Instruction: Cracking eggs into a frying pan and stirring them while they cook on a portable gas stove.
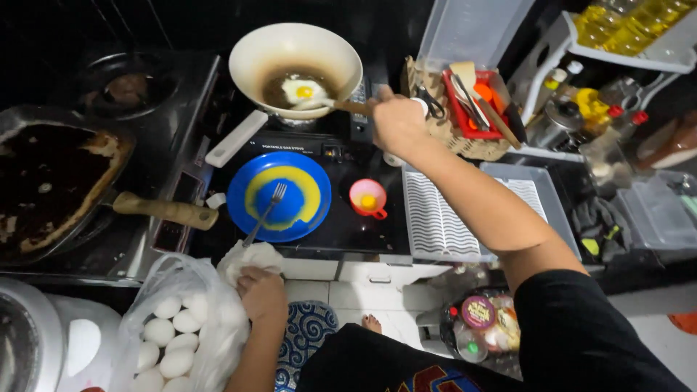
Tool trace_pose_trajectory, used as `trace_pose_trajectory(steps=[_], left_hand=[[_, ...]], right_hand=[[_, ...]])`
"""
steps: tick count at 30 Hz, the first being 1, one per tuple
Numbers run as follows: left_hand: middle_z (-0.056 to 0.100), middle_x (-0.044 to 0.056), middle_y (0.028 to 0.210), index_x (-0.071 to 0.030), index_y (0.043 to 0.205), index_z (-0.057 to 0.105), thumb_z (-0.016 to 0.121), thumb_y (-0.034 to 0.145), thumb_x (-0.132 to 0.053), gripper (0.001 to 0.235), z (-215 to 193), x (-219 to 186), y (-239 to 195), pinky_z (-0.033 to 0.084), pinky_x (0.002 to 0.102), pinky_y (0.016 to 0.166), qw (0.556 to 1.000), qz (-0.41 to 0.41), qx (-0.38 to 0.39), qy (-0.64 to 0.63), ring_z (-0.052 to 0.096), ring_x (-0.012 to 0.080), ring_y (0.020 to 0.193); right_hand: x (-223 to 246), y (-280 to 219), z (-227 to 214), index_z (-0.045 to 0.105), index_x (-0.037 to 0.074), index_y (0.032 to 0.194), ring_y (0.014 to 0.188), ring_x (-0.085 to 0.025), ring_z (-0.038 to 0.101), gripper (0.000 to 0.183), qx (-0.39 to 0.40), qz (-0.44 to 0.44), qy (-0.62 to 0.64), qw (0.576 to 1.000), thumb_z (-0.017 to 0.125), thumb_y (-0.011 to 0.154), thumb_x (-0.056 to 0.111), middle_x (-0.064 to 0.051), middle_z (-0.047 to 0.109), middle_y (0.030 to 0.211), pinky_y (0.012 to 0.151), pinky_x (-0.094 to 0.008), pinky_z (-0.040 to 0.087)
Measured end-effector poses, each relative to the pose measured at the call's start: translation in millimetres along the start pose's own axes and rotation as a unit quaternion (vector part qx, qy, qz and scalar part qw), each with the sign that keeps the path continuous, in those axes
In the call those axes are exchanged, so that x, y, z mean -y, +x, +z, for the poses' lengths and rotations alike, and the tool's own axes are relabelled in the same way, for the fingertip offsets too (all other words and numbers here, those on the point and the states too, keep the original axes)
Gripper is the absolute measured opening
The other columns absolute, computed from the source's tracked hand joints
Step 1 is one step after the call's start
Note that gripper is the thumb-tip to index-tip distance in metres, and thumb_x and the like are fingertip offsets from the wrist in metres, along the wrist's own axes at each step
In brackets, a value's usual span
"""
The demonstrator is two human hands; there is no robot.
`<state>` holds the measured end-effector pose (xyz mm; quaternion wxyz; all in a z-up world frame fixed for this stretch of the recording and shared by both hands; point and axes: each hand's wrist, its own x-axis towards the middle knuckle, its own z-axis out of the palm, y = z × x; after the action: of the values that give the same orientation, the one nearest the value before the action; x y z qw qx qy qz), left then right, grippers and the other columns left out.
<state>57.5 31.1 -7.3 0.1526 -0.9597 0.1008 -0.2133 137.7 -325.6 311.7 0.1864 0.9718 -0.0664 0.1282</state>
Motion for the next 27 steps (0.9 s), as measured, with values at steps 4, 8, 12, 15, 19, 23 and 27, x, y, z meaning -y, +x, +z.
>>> trace_pose_trajectory(steps=[4,8,12,15,19,23,27], left_hand=[[0.07,0.028,0.121,0.013,0.117,0.071,0.047,0.096,-0.01,0.04,-13.3,0.7,0.5,0.057,0.045,0.084,0.997,-0.038,-0.069,-0.006,0.069,0.0381,0.097],[0.068,0.025,0.128,0.005,0.124,0.069,0.053,0.096,-0.032,0.049,-37.3,11.8,2.9,0.056,0.047,0.091,0.996,-0.014,0.034,-0.081,0.067,0.0376,0.108],[0.059,0.023,0.138,0.0,0.131,0.062,0.051,0.1,-0.037,0.049,-87.7,31.5,6.1,0.054,0.049,0.094,0.967,0.017,0.12,-0.222,0.06,0.0387,0.121],[0.055,0.024,0.145,-0.005,0.135,0.06,0.05,0.101,-0.035,0.046,-94.7,36.3,2.6,0.054,0.051,0.097,0.932,0.016,0.131,-0.337,0.057,0.0389,0.13],[0.052,0.019,0.15,-0.007,0.139,0.06,0.05,0.102,-0.037,0.049,-132.2,52.5,5.2,0.052,0.048,0.102,0.899,0.019,0.145,-0.412,0.054,0.0361,0.133],[0.054,0.015,0.15,-0.008,0.139,0.061,0.053,0.1,-0.036,0.048,-156.1,62.8,5.0,0.051,0.047,0.102,0.877,0.043,0.136,-0.459,0.055,0.0321,0.132],[0.055,0.014,0.149,-0.009,0.137,0.063,0.052,0.101,-0.036,0.046,-169.6,72.3,6.4,0.05,0.047,0.104,0.847,0.042,0.129,-0.514,0.055,0.0322,0.134]], right_hand=[[12.1,20.9,13.3,0.079,0.015,0.096,0.088,-0.029,0.069,0.02,0.006,-0.036,-0.034,0.999,0.07,0.078,0.019,-0.006,0.063,0.11,0.058,-0.041,0.057],[14.9,35.9,46.1,0.079,0.021,0.102,0.089,-0.029,0.07,0.023,-0.045,-0.049,-0.048,0.997,0.065,0.085,0.018,-0.006,0.064,0.113,0.055,-0.042,0.057],[14.0,46.7,76.2,0.075,0.021,0.111,0.082,-0.029,0.068,0.027,-0.114,-0.056,-0.057,0.99,0.061,0.088,0.018,-0.007,0.061,0.105,0.048,-0.041,0.054],[14.5,54.3,92.0,0.073,0.019,0.102,0.076,-0.027,0.067,0.017,-0.193,-0.057,-0.068,0.977,0.06,0.089,0.019,-0.006,0.061,0.098,0.043,-0.04,0.05],[10.9,61.9,96.1,0.073,0.02,0.106,0.074,-0.025,0.066,0.022,-0.184,-0.049,-0.079,0.978,0.061,0.087,0.019,-0.005,0.06,0.097,0.042,-0.039,0.049],[-5.5,64.2,84.4,0.075,0.019,0.106,0.084,-0.027,0.067,0.025,-0.111,-0.021,-0.067,0.991,0.066,0.083,0.016,-0.005,0.061,0.107,0.049,-0.038,0.056],[-22.8,55.8,21.2,0.076,0.018,0.116,0.1,-0.027,0.066,0.035,0.043,0.02,-0.063,0.997,0.07,0.082,0.013,-0.006,0.057,0.127,0.064,-0.042,0.061]])
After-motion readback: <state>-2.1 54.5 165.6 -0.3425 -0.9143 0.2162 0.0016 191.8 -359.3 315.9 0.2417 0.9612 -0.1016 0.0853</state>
